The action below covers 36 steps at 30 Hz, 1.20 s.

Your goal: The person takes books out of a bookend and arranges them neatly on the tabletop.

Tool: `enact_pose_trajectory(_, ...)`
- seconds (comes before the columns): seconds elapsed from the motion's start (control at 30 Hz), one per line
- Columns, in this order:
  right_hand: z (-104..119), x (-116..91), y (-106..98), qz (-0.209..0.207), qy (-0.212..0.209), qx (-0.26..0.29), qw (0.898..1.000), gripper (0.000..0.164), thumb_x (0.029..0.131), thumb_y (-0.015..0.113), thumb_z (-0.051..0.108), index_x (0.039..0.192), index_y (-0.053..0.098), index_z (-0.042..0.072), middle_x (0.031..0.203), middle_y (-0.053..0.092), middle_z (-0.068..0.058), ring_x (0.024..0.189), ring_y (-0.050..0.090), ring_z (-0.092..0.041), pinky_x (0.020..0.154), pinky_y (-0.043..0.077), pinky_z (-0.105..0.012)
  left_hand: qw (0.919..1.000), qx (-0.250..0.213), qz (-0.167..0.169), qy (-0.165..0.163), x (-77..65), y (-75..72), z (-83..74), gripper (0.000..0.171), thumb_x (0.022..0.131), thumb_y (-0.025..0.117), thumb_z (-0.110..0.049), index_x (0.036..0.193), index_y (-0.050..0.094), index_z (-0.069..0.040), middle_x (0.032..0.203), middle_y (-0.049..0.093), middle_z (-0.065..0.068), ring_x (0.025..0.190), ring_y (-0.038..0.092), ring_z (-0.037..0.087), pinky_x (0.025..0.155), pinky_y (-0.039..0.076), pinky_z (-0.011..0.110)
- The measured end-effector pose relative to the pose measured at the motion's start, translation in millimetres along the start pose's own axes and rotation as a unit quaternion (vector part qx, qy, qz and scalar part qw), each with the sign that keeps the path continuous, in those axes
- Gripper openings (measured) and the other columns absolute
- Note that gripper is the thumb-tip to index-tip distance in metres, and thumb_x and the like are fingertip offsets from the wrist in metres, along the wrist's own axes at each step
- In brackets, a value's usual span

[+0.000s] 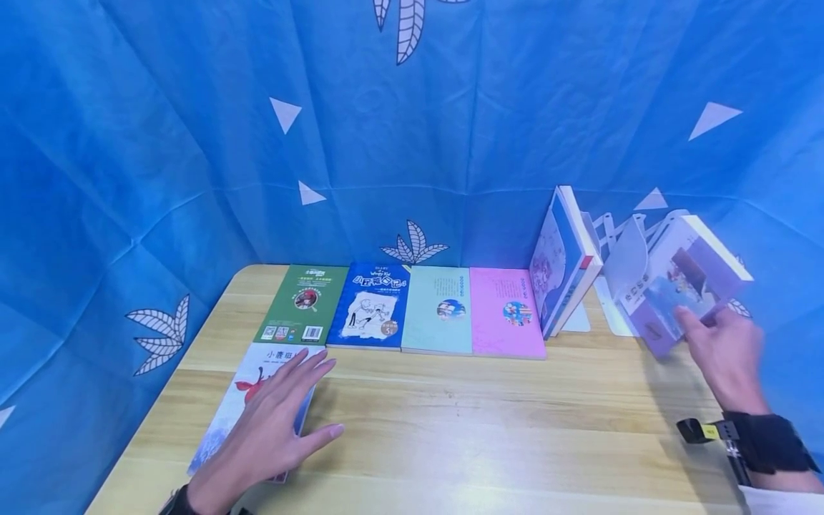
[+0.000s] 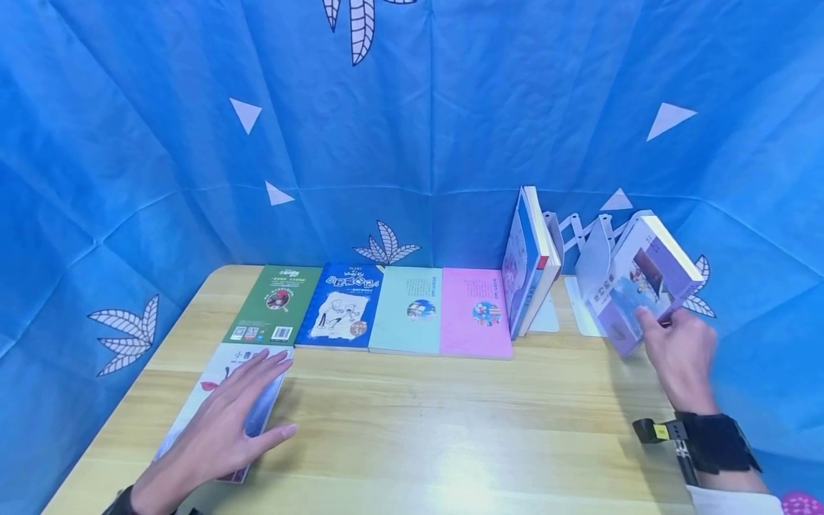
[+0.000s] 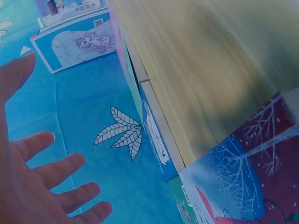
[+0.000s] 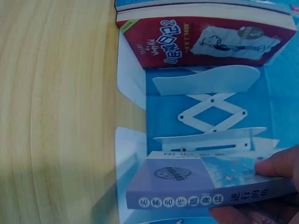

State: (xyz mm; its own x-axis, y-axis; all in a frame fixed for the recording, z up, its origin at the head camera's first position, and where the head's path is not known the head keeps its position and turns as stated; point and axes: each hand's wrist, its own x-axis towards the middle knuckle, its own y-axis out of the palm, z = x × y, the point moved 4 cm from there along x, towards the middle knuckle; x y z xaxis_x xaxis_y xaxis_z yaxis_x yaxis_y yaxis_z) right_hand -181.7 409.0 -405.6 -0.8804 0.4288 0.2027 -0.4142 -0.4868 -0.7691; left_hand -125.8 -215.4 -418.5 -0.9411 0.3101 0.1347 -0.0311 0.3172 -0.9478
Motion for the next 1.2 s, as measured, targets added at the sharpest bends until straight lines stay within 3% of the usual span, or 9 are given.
enact_pose_trajectory(0.1, 2.8, -6.8, -3.4, 0.003, -0.004, -0.008, 1.000, 0.058, 0.103, 0.059, 0.046, 0.101, 0.066, -0.012, 0.060, 0.057, -0.008, 0.050, 0.043, -0.013, 0.045, 0.034, -0.032, 1.0000, -0.001, -0.005, 0.004, -0.2, -0.6, 0.4, 0.090, 0.083, 0.078, -0.063, 0.158, 0.043, -0.027, 0.166, 0.043, 0.004, 0.155, 0.035, 0.038, 0.113, 0.038, 0.075)
enact_pose_trajectory(0.3, 7.0, -21.9, -9.8, -0.012, -0.014, -0.032, 0.999, 0.047, 0.104, 0.059, 0.039, 0.095, 0.061, -0.007, 0.082, 0.067, -0.027, 0.060, 0.050, -0.016, 0.051, 0.036, -0.025, 0.9999, -0.008, -0.010, 0.008, 0.7, -1.3, 0.1, 0.090, 0.084, 0.077, -0.063, 0.159, 0.041, -0.028, 0.166, 0.042, 0.003, 0.155, 0.035, 0.038, 0.112, 0.038, 0.075)
enact_pose_trajectory(0.47, 11.9, -32.3, -18.0, -0.022, -0.032, -0.054, 0.998, 0.045, 0.104, 0.060, 0.035, 0.090, 0.057, -0.007, 0.080, 0.064, -0.030, 0.064, 0.052, -0.025, 0.061, 0.034, -0.032, 0.9993, -0.017, -0.026, 0.022, 1.1, -3.7, -1.8, 0.089, 0.086, 0.076, -0.063, 0.159, 0.041, -0.027, 0.165, 0.045, 0.004, 0.154, 0.037, 0.038, 0.112, 0.039, 0.074)
enact_pose_trajectory(0.53, 15.1, -35.9, -21.4, -0.024, -0.039, -0.064, 0.997, 0.044, 0.104, 0.060, 0.035, 0.095, 0.059, -0.008, 0.078, 0.063, -0.029, 0.063, 0.050, -0.026, 0.061, 0.032, -0.033, 0.9989, -0.019, -0.032, 0.028, 1.4, -4.4, -2.4, 0.088, 0.086, 0.076, -0.062, 0.159, 0.041, -0.026, 0.164, 0.046, 0.004, 0.153, 0.038, 0.038, 0.112, 0.040, 0.074)
enact_pose_trajectory(0.7, 26.5, -43.8, -30.2, -0.033, -0.085, -0.087, 0.992, 0.049, 0.103, 0.064, 0.035, 0.138, 0.059, 0.001, 0.070, 0.064, -0.020, 0.054, 0.041, -0.011, 0.050, 0.029, -0.028, 0.9985, -0.025, -0.037, 0.032, 2.8, -3.7, -3.2, 0.089, 0.086, 0.078, -0.058, 0.159, 0.040, -0.027, 0.164, 0.045, 0.003, 0.154, 0.037, 0.036, 0.113, 0.040, 0.072)
enact_pose_trajectory(0.77, 30.3, -46.8, -33.8, -0.034, -0.097, -0.087, 0.991, 0.053, 0.102, 0.066, 0.035, 0.145, 0.056, 0.004, 0.068, 0.063, -0.017, 0.052, 0.039, -0.007, 0.048, 0.029, -0.027, 0.9983, -0.030, -0.037, 0.033, 3.5, -3.0, -3.3, 0.089, 0.085, 0.079, -0.057, 0.160, 0.040, -0.027, 0.164, 0.045, 0.003, 0.155, 0.036, 0.036, 0.113, 0.039, 0.072)
enact_pose_trajectory(0.93, 35.8, -54.7, -40.6, -0.021, -0.106, -0.099, 0.989, 0.043, 0.103, 0.065, 0.037, 0.122, 0.065, -0.002, 0.059, 0.051, -0.009, 0.050, 0.036, -0.010, 0.049, 0.026, -0.027, 0.9980, -0.039, -0.036, 0.034, 4.8, -1.0, -4.5, 0.089, 0.085, 0.080, -0.057, 0.159, 0.040, -0.028, 0.165, 0.045, 0.002, 0.154, 0.037, 0.036, 0.115, 0.039, 0.070)
enact_pose_trajectory(1.03, 39.6, -60.1, -42.2, -0.002, -0.114, -0.112, 0.987, 0.044, 0.104, 0.063, 0.039, 0.117, 0.063, -0.004, 0.056, 0.046, -0.004, 0.049, 0.034, -0.010, 0.050, 0.024, -0.027, 0.9980, -0.043, -0.034, 0.032, 5.7, -0.1, -6.3, 0.089, 0.085, 0.080, -0.056, 0.160, 0.040, -0.027, 0.165, 0.044, 0.003, 0.155, 0.037, 0.036, 0.116, 0.038, 0.070)
enact_pose_trajectory(1.2, 50.8, -67.0, -42.8, 0.005, -0.157, -0.076, 0.985, 0.042, 0.099, 0.071, 0.031, 0.127, 0.066, -0.001, 0.059, 0.063, -0.014, 0.052, 0.034, 0.007, 0.050, 0.024, -0.022, 0.9979, -0.052, -0.028, 0.026, 7.6, 1.0, -9.1, 0.088, 0.087, 0.078, -0.057, 0.160, 0.039, -0.026, 0.166, 0.043, 0.003, 0.156, 0.035, 0.035, 0.116, 0.037, 0.071)
